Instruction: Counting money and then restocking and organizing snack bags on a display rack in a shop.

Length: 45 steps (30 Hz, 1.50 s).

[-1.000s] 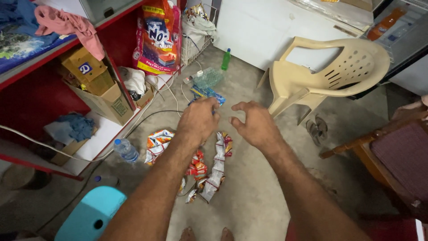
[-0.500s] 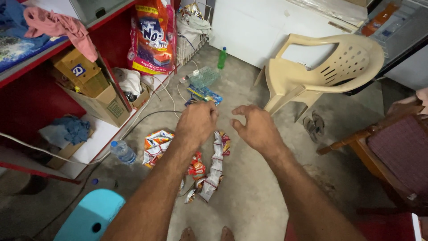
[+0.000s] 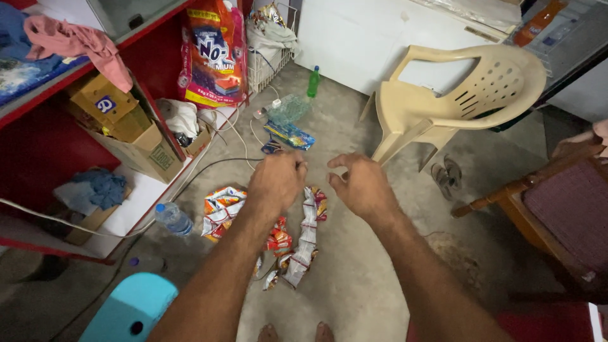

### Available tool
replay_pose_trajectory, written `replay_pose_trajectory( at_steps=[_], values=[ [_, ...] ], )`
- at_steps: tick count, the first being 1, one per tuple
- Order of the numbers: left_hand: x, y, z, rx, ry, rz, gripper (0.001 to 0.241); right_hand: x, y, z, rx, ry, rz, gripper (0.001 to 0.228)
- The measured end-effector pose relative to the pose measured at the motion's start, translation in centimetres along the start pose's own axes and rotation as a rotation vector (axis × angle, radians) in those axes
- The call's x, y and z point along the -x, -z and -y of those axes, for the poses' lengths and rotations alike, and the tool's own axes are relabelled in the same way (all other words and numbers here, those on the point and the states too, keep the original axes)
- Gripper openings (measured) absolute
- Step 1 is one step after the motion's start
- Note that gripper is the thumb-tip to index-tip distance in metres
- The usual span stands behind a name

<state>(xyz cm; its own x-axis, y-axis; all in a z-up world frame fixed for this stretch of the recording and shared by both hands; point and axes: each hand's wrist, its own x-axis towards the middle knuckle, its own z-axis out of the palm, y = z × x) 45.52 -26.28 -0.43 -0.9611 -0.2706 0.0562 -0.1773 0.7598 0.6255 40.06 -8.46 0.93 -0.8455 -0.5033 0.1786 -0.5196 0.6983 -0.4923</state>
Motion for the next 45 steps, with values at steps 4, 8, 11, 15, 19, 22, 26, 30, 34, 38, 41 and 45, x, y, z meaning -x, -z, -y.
replay_pose_trajectory(
  at_steps=[4, 8, 11, 15, 19, 22, 26, 30, 34, 38, 41, 45],
  values=[
    [0.2, -0.9, 0.4, 0.047, 0.044, -0.015, 0.023, 0.4, -0.4, -0.2, 0.004, 0.023, -0.010, 0.031],
    [0.5, -1.5, 0.4, 0.070, 0.076, 0.019, 0.022, 0.3, -2.1, -2.9, 0.046, 0.123, -0.027, 0.036],
    [-0.4, -5.0, 3.3, 0.087, -0.093, -0.101, 0.018, 1.0, -2.0, -2.4, 0.002, 0.078, -0.011, 0.040],
    [0.0, -5.4, 3.0, 0.119, -0.046, -0.080, 0.017, 0.7, -3.2, -3.4, 0.002, 0.038, 0.023, 0.040],
    [-0.2, -7.8, 4.3, 0.096, -0.070, -0.077, 0.015, 0.7, -4.6, -4.2, -0.025, 0.088, 0.002, 0.039],
    [-0.4, -9.9, 5.3, 0.136, -0.086, -0.134, 0.014, 0.6, -5.7, -4.5, -0.063, 0.090, 0.022, 0.035],
    [-0.2, -12.0, 6.6, 0.153, -0.016, -0.150, 0.015, 0.0, -9.2, -6.3, -0.086, 0.199, 0.043, 0.033],
    [0.2, -14.2, 9.1, 0.196, 0.031, -0.224, 0.017, -0.4, -14.1, -8.9, -0.154, 0.258, 0.046, 0.034],
    [-0.3, -17.4, 12.6, 0.231, 0.079, -0.257, 0.017, -0.7, -17.8, -10.7, -0.126, 0.285, 0.079, 0.038],
    [-1.3, -20.6, 15.1, 0.251, 0.192, -0.191, 0.017, -1.1, -21.8, -13.8, -0.121, 0.273, 0.028, 0.044],
    [-0.5, -25.0, 18.3, 0.316, 0.130, -0.283, 0.016, -1.2, -25.3, -15.1, -0.115, 0.240, 0.068, 0.051],
    [-0.2, -30.3, 22.5, 0.344, 0.136, -0.270, 0.015, -1.0, -30.9, -17.1, -0.104, 0.192, 0.124, 0.047]
  ],
)
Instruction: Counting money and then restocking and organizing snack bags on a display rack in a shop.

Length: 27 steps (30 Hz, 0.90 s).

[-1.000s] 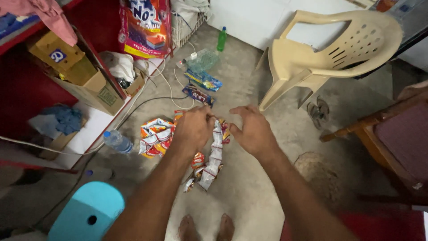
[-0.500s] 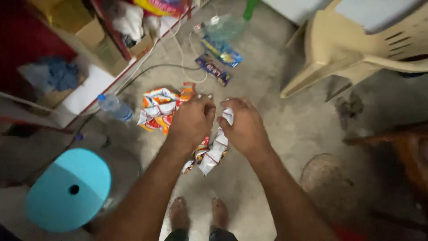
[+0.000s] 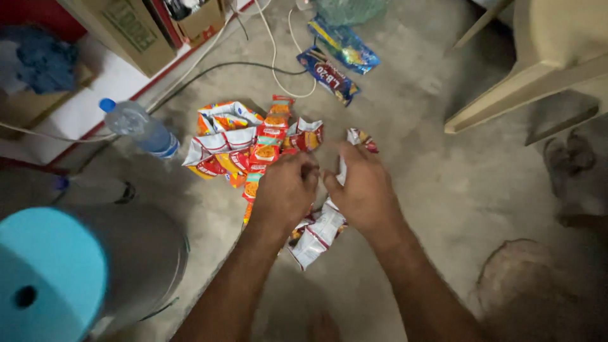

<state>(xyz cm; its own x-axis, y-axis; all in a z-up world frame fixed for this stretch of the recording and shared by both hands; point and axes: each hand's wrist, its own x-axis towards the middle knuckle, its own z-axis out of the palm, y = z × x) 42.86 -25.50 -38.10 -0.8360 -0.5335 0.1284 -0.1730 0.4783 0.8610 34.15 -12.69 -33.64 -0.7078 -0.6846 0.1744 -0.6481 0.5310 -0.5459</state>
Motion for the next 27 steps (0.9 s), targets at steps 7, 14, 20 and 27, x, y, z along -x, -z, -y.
replay_pose_trajectory(
  at_steps=[7, 14, 20, 27],
  values=[
    [-1.0, -3.7, 9.8, 0.010, 0.036, -0.044, 0.014, -1.2, -8.7, -4.6, -0.043, 0.163, 0.009, 0.048],
    [-2.8, -5.7, 18.5, -0.233, 0.122, -0.131, 0.034, -3.5, -16.4, -8.7, 0.015, 0.175, 0.055, 0.048],
    [-3.8, -6.8, 23.5, -0.389, 0.270, -0.076, 0.052, -5.3, -22.4, -11.3, 0.096, 0.359, 0.011, 0.048],
    [-2.8, -8.8, 28.7, -0.291, 0.456, -0.010, 0.054, -5.7, -25.5, -12.4, 0.100, 0.377, 0.037, 0.053]
  ],
)
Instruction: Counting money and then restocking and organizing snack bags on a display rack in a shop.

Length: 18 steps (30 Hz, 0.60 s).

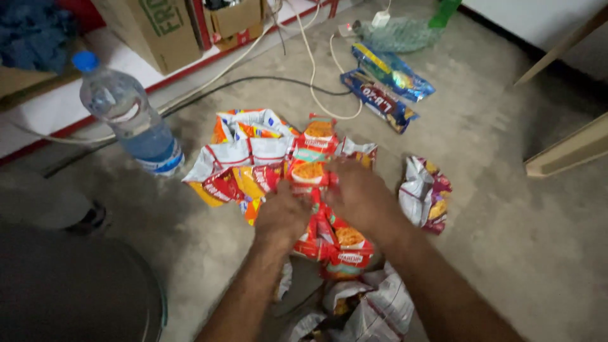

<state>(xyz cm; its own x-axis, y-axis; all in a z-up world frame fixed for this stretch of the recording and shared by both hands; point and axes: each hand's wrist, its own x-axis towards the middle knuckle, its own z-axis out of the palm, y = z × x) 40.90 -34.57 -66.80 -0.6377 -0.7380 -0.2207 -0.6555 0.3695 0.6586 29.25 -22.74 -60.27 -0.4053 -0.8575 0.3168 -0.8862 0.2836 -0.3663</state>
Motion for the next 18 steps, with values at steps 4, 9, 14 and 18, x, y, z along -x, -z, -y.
replay_pose_trajectory(
  at_steps=[4, 9, 14, 18],
  values=[
    [-1.5, -1.5, 0.2, 0.303, -0.019, 0.039, 0.055, 0.3, 0.7, 0.2, 0.018, -0.189, 0.204, 0.040],
    [-3.1, -4.4, -0.8, 0.397, 0.016, 0.055, 0.057, 0.2, -0.1, -1.6, -0.042, -0.127, 0.160, 0.044],
    [-2.7, -4.4, -1.6, 0.766, 0.264, 0.217, 0.044, -1.0, -0.5, -2.3, -0.002, -0.285, 0.257, 0.044],
    [-3.1, -4.4, -1.6, 0.983, 0.260, 0.281, 0.037, -1.0, -1.9, -3.8, -0.025, -0.203, 0.225, 0.040]
  ],
)
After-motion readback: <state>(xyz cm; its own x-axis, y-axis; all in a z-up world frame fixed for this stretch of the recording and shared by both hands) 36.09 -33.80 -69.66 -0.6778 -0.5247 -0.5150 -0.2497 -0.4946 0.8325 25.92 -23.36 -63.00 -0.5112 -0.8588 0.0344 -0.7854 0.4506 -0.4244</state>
